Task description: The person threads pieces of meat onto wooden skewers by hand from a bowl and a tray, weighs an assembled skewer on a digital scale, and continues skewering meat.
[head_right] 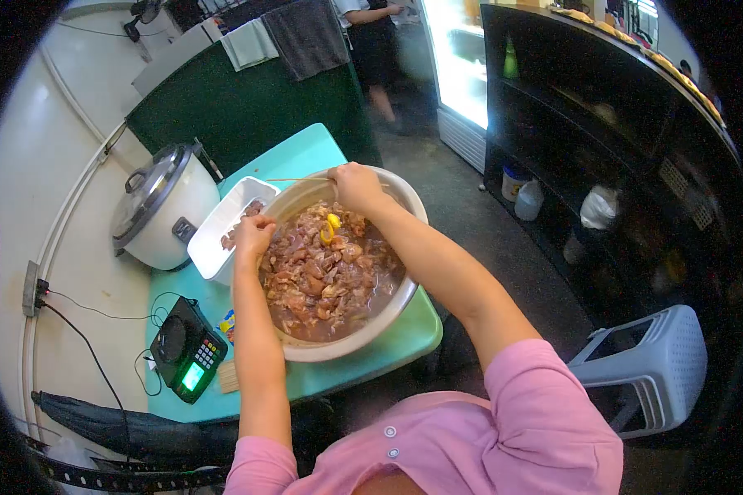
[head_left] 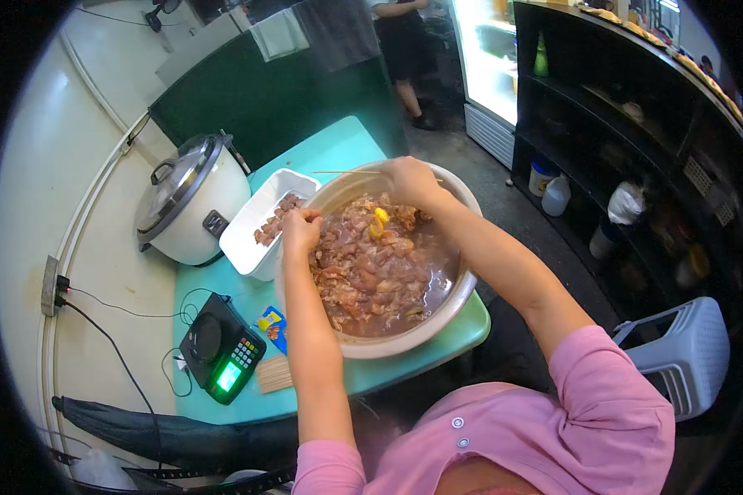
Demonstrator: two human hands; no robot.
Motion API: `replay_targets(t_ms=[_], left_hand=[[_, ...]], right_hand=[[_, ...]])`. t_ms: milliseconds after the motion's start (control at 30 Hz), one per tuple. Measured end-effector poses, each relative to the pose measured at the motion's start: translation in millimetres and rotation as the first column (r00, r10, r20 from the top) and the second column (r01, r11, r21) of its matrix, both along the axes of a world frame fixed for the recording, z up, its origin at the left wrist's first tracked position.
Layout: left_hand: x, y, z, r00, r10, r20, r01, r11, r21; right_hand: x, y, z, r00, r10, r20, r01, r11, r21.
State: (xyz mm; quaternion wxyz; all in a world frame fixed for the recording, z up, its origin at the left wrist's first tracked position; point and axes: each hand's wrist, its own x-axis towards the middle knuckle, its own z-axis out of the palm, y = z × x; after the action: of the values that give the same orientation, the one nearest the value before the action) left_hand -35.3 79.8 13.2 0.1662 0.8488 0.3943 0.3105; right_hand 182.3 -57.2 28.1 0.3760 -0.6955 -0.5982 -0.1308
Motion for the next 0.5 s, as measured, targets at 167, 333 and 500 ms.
replay_targets(t_ms=[167,333,500], left_hand=[[-1.3,-5.6,6.0,0.996,-0.035,-0.085,0.029,0.997,-0.072],[-0.1,-16.6,13.0,0.992,-0.062,-0.109,0.055,0.996,-0.071],[4.9,-19.5,15.3,0.989,-0.055,-0.137,0.036,0.990,-0.140]], right_hand=[[1.3,-1.6,0.9,0.999,-0.003,-0.051,0.000,0.998,-0.055],[-0.3,-7.0,7.3,0.993,-0.068,-0.097,0.047,0.978,-0.205],[2.5,-3.1,2.3,0.991,-0.068,-0.112,0.046,0.980,-0.193]])
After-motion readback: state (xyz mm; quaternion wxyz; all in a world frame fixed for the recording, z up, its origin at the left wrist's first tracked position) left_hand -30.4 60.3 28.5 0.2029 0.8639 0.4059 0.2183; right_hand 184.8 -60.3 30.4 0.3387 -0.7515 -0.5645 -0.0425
